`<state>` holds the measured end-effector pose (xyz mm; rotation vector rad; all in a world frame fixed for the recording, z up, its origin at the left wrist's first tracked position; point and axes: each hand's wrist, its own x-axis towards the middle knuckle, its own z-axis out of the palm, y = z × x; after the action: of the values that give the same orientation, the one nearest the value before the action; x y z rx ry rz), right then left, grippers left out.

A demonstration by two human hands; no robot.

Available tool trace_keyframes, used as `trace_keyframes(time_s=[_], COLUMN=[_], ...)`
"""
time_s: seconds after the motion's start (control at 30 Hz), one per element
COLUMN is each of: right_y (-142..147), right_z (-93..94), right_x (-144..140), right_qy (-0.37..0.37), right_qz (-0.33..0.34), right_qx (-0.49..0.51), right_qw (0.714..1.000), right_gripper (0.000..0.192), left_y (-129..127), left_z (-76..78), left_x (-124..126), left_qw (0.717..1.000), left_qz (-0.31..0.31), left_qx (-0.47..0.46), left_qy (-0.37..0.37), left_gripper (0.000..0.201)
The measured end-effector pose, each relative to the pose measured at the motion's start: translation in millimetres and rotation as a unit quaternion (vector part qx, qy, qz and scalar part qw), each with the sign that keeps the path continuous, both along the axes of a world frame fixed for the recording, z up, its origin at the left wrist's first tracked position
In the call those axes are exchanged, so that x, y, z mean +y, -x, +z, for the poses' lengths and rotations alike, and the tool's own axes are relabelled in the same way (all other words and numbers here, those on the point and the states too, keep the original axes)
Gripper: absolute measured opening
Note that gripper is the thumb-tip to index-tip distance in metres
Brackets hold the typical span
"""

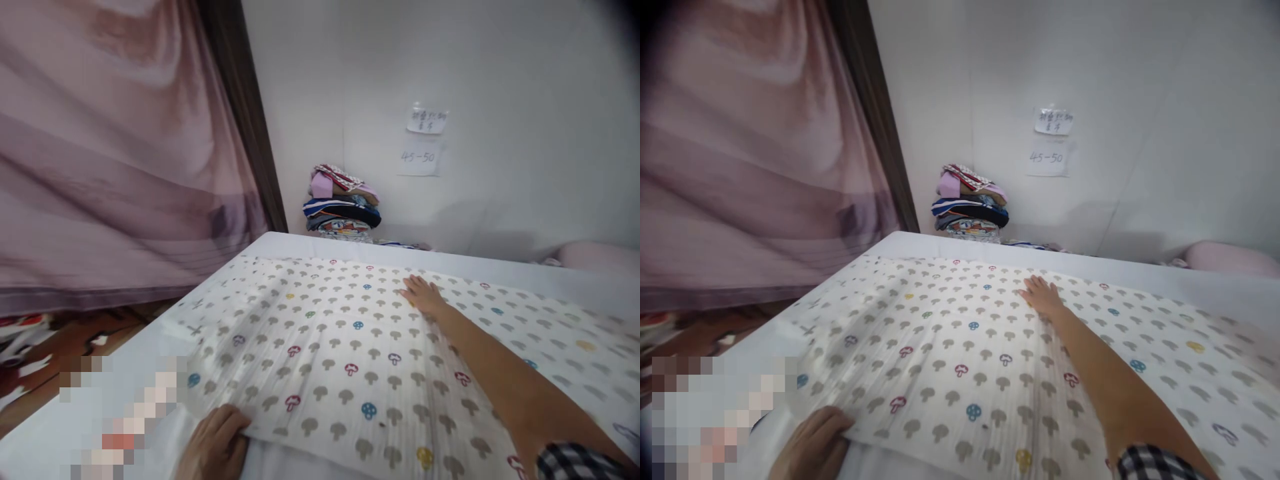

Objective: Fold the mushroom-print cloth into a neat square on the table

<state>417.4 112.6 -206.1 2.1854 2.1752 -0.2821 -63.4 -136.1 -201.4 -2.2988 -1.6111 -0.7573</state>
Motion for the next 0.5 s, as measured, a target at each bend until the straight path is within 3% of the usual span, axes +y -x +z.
trace_keyframes(time_s=[0.23, 0.33, 0.4, 0.5], right_y=[4, 10, 15, 17], right_z=[-20.7, -31.5, -35.3, -34.6], right_x=[-67, -110, -137, -174], right_qy=[-0.079, -0.171, -0.154, -0.179], right_qz=[0.032, 0.129, 0.166, 0.150], right_qx=[-0.009, -0.005, 0.005, 0.012], right_qw=[0.996, 0.977, 0.974, 0.972], right_gripper=[0.061, 0.061, 0.061, 0.063], left_y=[-16, -18, -20, -24], left_z=[6.1, 6.5, 8.1, 12.0], left_x=[-8, -9, -10, -13], left_qw=[0.995, 0.991, 0.989, 0.987], left_qz=[0.046, 0.055, 0.057, 0.056], left_qx=[-0.034, -0.047, -0.053, -0.054], left_qy=[0.086, 0.111, 0.123, 0.140], left_gripper=[0.019, 0.020, 0.021, 0.022])
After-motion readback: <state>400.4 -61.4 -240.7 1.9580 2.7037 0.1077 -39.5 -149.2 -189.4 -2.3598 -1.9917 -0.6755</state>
